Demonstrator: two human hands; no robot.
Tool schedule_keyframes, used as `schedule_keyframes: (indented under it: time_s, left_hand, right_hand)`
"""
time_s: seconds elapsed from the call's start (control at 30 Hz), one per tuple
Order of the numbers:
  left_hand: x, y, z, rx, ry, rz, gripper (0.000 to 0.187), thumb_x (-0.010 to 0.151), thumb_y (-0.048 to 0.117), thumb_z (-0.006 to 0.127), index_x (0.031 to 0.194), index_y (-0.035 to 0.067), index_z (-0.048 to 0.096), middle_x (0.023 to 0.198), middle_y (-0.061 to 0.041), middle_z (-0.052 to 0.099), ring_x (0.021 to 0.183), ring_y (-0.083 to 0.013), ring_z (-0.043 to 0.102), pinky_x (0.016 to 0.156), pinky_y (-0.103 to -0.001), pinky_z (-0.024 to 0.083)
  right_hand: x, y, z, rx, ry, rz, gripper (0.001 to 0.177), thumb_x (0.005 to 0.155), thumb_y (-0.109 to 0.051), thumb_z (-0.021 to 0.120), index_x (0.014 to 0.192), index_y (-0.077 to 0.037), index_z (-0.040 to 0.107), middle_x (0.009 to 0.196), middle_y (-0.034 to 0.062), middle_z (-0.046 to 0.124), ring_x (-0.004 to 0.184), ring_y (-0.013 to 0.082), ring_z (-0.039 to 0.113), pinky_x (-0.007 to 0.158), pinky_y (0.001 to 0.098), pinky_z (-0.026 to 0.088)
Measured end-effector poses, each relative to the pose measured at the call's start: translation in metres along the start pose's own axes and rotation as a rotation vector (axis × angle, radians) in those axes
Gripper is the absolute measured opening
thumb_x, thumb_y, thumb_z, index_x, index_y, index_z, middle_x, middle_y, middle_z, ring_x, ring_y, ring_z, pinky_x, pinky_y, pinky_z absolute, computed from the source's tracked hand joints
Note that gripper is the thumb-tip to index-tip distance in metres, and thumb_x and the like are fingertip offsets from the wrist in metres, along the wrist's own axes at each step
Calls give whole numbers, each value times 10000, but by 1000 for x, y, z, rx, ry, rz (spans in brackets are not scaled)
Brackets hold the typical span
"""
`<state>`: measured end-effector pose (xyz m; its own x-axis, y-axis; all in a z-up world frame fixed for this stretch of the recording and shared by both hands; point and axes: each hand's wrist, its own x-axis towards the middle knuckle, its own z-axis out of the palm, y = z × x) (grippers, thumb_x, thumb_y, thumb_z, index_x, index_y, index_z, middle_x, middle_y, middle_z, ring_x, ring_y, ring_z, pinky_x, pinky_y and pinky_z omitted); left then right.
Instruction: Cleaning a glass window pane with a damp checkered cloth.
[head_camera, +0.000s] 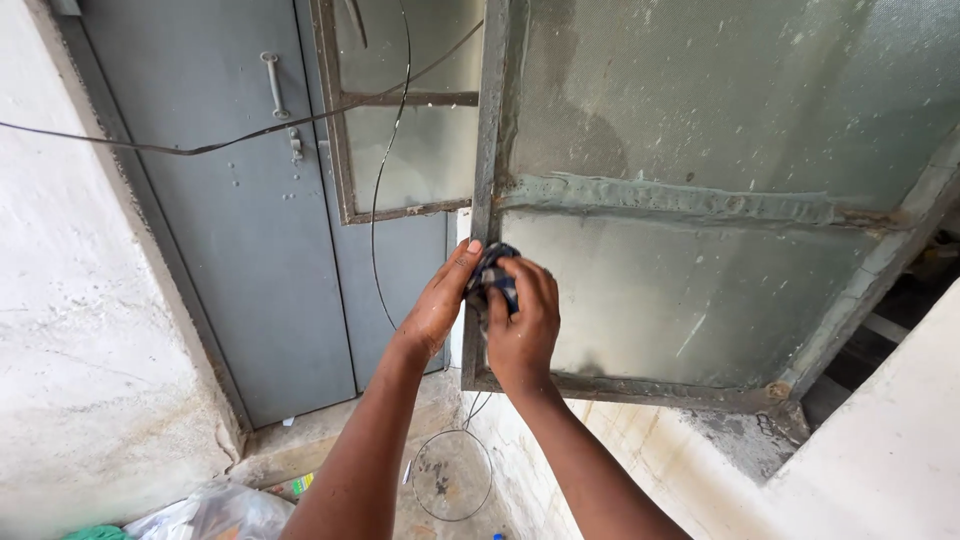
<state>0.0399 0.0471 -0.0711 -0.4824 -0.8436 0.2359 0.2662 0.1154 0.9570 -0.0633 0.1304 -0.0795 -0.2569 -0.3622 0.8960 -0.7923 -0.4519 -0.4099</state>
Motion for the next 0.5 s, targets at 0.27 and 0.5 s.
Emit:
schedule_keyframes:
  time_s: [0.27, 0.5]
  left_hand:
    - [-27, 3, 5, -34, -17, 136, 613, 1028, 518, 471, 1376, 23, 564, 1229, -113, 669, 1129, -203, 575, 1031, -342, 435]
    - [-37, 2, 10, -50, 30, 258, 537, 1069, 447, 436, 1288, 3, 645, 1111, -87, 735, 1057, -159, 635, 999, -303, 471]
  right_hand:
    - [-85, -3, 11, -93, -1, -133, 391, 960, -167, 676, 1262, 25, 521, 1288, 244, 509, 1154, 438, 526, 981, 545, 439]
    - [-130, 9, -3, -171, -269, -5, 369, 897, -85, 634, 1239, 18, 539, 1252, 229, 550, 1124, 431, 544, 963, 545, 438]
